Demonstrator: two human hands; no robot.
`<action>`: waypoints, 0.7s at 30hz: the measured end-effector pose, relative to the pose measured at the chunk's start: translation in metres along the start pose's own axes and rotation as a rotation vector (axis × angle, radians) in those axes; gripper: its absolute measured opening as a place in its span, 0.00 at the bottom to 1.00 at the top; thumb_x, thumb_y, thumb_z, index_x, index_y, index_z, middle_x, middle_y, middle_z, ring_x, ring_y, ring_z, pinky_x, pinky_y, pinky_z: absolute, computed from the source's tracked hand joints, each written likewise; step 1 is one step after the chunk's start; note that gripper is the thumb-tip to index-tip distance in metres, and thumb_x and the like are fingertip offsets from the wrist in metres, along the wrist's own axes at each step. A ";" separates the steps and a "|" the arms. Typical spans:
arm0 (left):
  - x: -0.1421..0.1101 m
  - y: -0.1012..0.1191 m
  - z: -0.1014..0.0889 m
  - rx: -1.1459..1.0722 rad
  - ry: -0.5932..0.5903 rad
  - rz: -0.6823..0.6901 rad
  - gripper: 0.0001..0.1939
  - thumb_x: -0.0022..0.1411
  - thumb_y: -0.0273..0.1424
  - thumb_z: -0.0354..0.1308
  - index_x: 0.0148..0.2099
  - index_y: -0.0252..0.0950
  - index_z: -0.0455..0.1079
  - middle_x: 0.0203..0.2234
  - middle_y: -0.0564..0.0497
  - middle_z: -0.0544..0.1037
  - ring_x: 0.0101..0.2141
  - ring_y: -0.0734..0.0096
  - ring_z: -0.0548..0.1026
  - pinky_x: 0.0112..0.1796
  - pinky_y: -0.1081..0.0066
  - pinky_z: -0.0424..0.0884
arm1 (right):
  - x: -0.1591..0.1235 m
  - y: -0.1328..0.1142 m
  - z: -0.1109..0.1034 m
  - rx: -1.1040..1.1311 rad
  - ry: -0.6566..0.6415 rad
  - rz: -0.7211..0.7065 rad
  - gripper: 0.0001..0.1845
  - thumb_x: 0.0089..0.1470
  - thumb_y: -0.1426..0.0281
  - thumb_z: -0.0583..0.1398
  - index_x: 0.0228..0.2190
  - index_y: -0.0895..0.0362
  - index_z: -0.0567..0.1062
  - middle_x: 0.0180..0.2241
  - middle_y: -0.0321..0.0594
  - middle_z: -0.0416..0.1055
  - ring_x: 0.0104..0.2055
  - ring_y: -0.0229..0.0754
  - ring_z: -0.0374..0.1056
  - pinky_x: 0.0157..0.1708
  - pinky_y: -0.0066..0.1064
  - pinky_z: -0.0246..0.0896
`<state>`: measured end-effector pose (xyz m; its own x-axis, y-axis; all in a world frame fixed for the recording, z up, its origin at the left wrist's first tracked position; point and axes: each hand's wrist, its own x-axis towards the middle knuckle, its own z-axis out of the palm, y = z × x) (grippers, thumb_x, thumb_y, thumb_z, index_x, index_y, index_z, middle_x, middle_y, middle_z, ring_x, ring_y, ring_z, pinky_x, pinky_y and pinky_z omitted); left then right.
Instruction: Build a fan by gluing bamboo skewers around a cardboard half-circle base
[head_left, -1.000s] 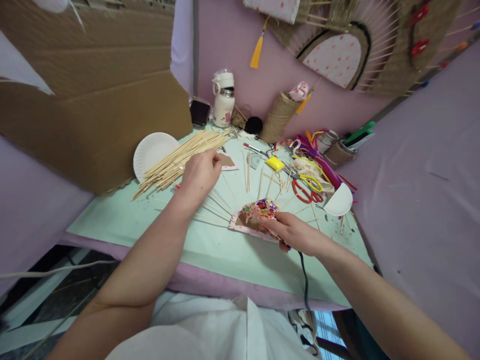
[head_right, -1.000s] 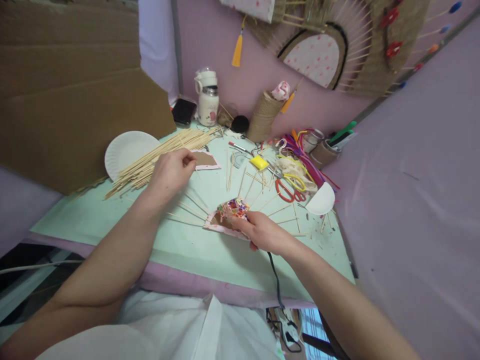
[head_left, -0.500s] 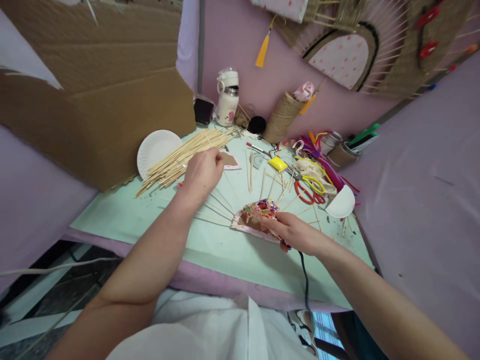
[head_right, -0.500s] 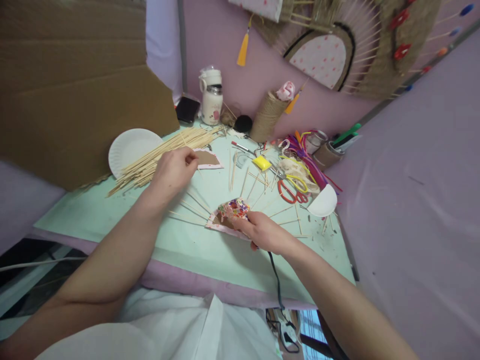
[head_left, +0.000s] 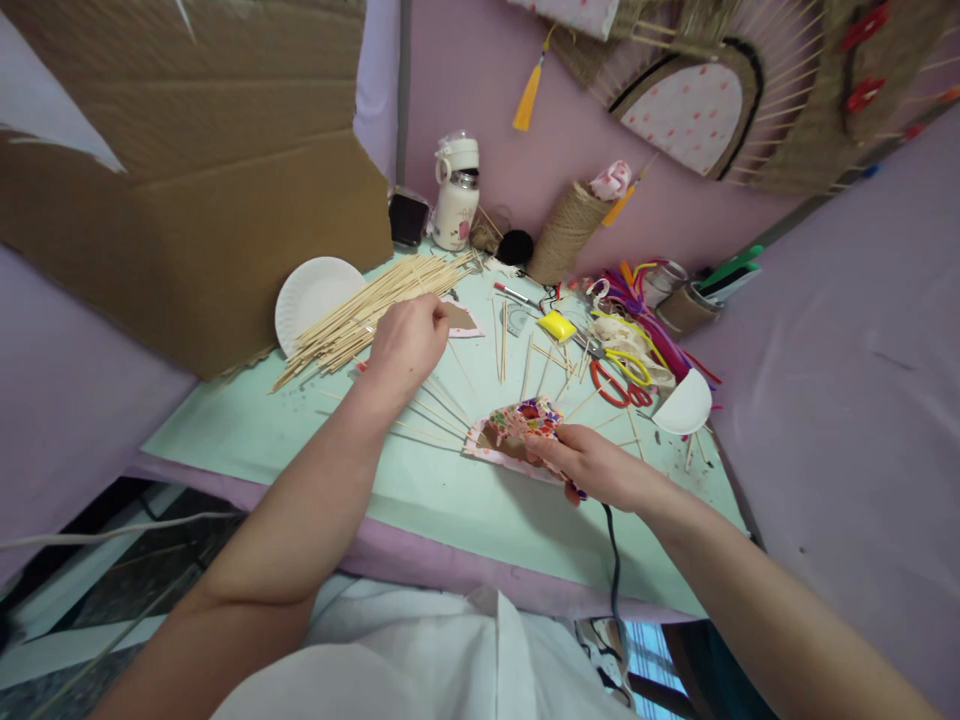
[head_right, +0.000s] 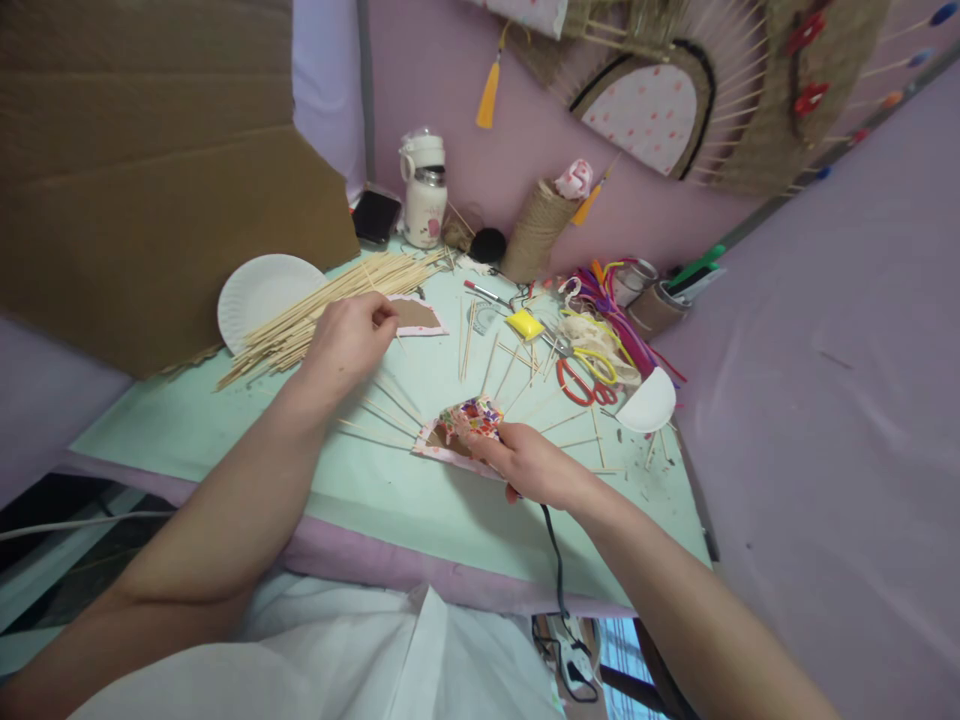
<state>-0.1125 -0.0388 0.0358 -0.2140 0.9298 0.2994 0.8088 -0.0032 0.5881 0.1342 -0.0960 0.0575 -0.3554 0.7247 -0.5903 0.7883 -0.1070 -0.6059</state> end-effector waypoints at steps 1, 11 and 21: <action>0.000 0.000 0.000 -0.003 -0.002 -0.003 0.10 0.58 0.26 0.52 0.35 0.37 0.76 0.33 0.45 0.81 0.36 0.59 0.76 0.39 0.66 0.68 | -0.001 0.000 0.000 -0.005 -0.003 -0.001 0.28 0.56 0.42 0.51 0.26 0.55 0.65 0.21 0.30 0.58 0.19 0.35 0.64 0.21 0.27 0.55; 0.000 -0.003 0.002 0.005 -0.005 0.012 0.10 0.59 0.27 0.52 0.36 0.37 0.76 0.34 0.45 0.81 0.36 0.58 0.76 0.39 0.65 0.68 | -0.004 -0.001 -0.001 -0.002 0.000 -0.010 0.29 0.55 0.42 0.52 0.25 0.55 0.65 0.21 0.29 0.55 0.18 0.35 0.64 0.20 0.27 0.54; 0.000 -0.003 0.003 -0.011 -0.008 0.016 0.10 0.58 0.26 0.52 0.35 0.36 0.76 0.33 0.44 0.80 0.36 0.57 0.76 0.40 0.64 0.68 | -0.003 0.003 -0.001 0.017 -0.008 -0.017 0.29 0.55 0.42 0.52 0.27 0.55 0.67 0.21 0.29 0.55 0.18 0.35 0.64 0.20 0.27 0.55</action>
<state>-0.1138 -0.0375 0.0318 -0.1964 0.9326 0.3028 0.8060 -0.0223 0.5915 0.1382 -0.0980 0.0579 -0.3727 0.7207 -0.5845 0.7736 -0.1065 -0.6246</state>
